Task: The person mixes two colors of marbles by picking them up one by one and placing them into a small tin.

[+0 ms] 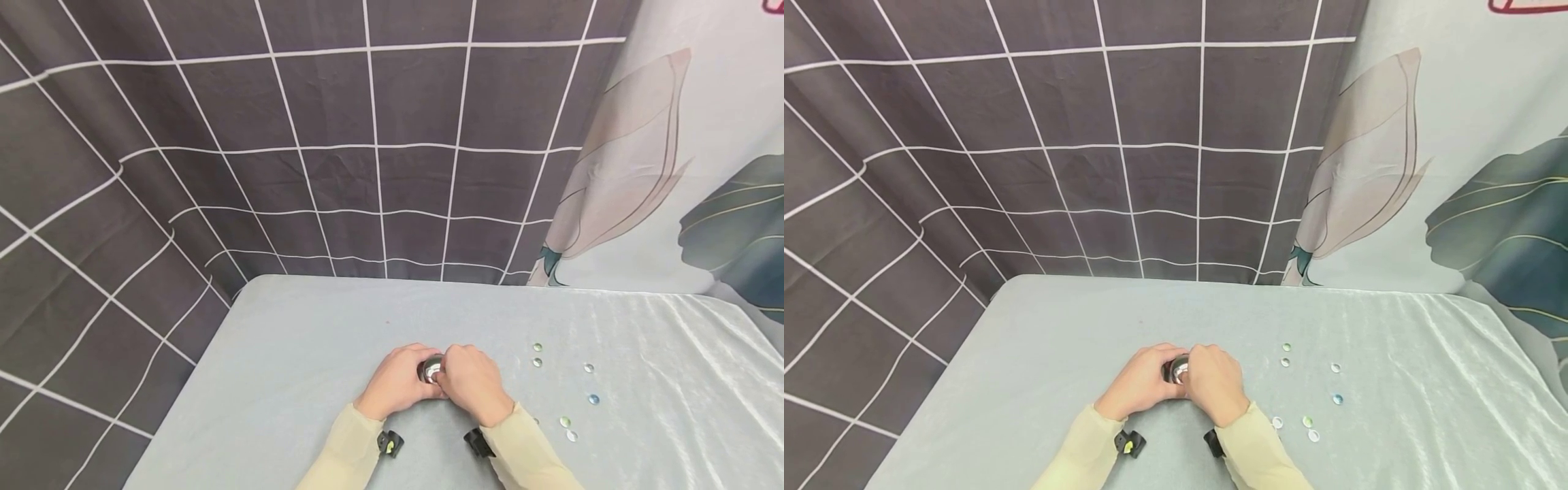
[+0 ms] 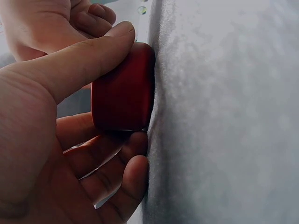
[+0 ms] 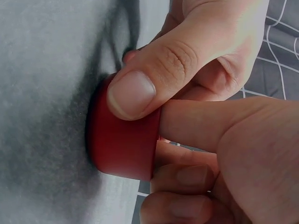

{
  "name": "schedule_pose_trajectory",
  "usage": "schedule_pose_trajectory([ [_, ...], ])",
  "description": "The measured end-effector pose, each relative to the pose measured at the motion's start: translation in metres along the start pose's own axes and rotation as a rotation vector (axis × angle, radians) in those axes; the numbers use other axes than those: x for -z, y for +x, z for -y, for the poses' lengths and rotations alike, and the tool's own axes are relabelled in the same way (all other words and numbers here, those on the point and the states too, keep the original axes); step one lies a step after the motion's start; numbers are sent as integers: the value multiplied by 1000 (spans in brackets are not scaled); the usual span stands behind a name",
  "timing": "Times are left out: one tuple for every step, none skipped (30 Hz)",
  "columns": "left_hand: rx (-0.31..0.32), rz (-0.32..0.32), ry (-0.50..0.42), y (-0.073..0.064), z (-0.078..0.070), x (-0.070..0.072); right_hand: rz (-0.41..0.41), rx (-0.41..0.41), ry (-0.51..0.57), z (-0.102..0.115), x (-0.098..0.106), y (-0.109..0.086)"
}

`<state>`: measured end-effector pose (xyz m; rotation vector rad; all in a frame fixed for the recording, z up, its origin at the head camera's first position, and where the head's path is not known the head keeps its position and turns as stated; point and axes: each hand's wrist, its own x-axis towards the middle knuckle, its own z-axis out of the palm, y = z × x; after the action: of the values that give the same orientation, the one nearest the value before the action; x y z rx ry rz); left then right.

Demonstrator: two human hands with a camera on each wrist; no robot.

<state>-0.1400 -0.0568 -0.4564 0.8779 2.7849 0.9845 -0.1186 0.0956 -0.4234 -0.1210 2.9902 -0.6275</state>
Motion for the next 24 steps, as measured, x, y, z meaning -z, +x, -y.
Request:
schedule_pose_trajectory([
  [3, 1, -2, 0, 0, 0, 0, 4, 4, 0, 0, 0],
  [6, 1, -4, 0, 0, 0, 0, 7, 8, -1, -1, 0],
  [10, 2, -7, 0, 0, 0, -3, 12, 16, -1, -2, 0],
  [12, 1, -7, 0, 0, 0, -12, 19, 24, -2, -2, 0],
  [13, 2, -6, 0, 0, 0, -18, 25, 33, -2, -2, -1],
  [13, 2, -5, 0, 0, 0, -26, 29, 41, -3, -2, -2],
  [13, 2, -4, -1, 0, 0, -33, 33, 48, -3, -2, -2],
  [11, 1, -3, -1, 0, 0, -39, 36, 52, -3, -2, -3],
  [10, -1, -1, -1, 0, 0, -48, 40, 55, -3, -1, -4],
  [7, -2, 2, -1, 0, 0, -57, 45, 57, -3, 0, -5],
  [6, -3, 3, -1, 0, 0, -65, 51, 58, -4, 0, -6],
  [5, -5, 4, -1, 0, 0, -76, 57, 58, -4, 1, -7],
  [5, -5, 5, -1, -1, 0, -90, 66, 56, -4, 2, -9],
  [7, -6, 6, -1, -1, 0, -102, 75, 59, -4, 3, -10],
  [12, -5, 6, -2, -1, 0, -116, 83, 63, -4, 4, -11],
  [18, -4, 5, -2, -1, 1, -128, 92, 70, -5, 5, -12],
  [23, -3, 5, -2, -1, 1, -139, 99, 74, -5, 6, -13],
  [29, -2, 6, -2, -1, 1, -150, 104, 78, -6, 8, -14],
  [34, -1, 8, -2, -1, 0, -160, 111, 81, -7, 9, -15],
  [38, 0, 10, -2, -1, 0, -167, 114, 85, -7, 10, -16],
  [39, -1, 12, -2, -1, 0, -178, 119, 85, -9, 11, -17],
  [39, -1, 14, -2, -1, 0, -185, 122, 83, -10, 12, -17],
  [38, -1, 14, -2, -1, 0, -192, 123, 78, -11, 13, -18],
  [37, -2, 14, -2, -1, 0, -197, 125, 75, -13, 14, -19],
])
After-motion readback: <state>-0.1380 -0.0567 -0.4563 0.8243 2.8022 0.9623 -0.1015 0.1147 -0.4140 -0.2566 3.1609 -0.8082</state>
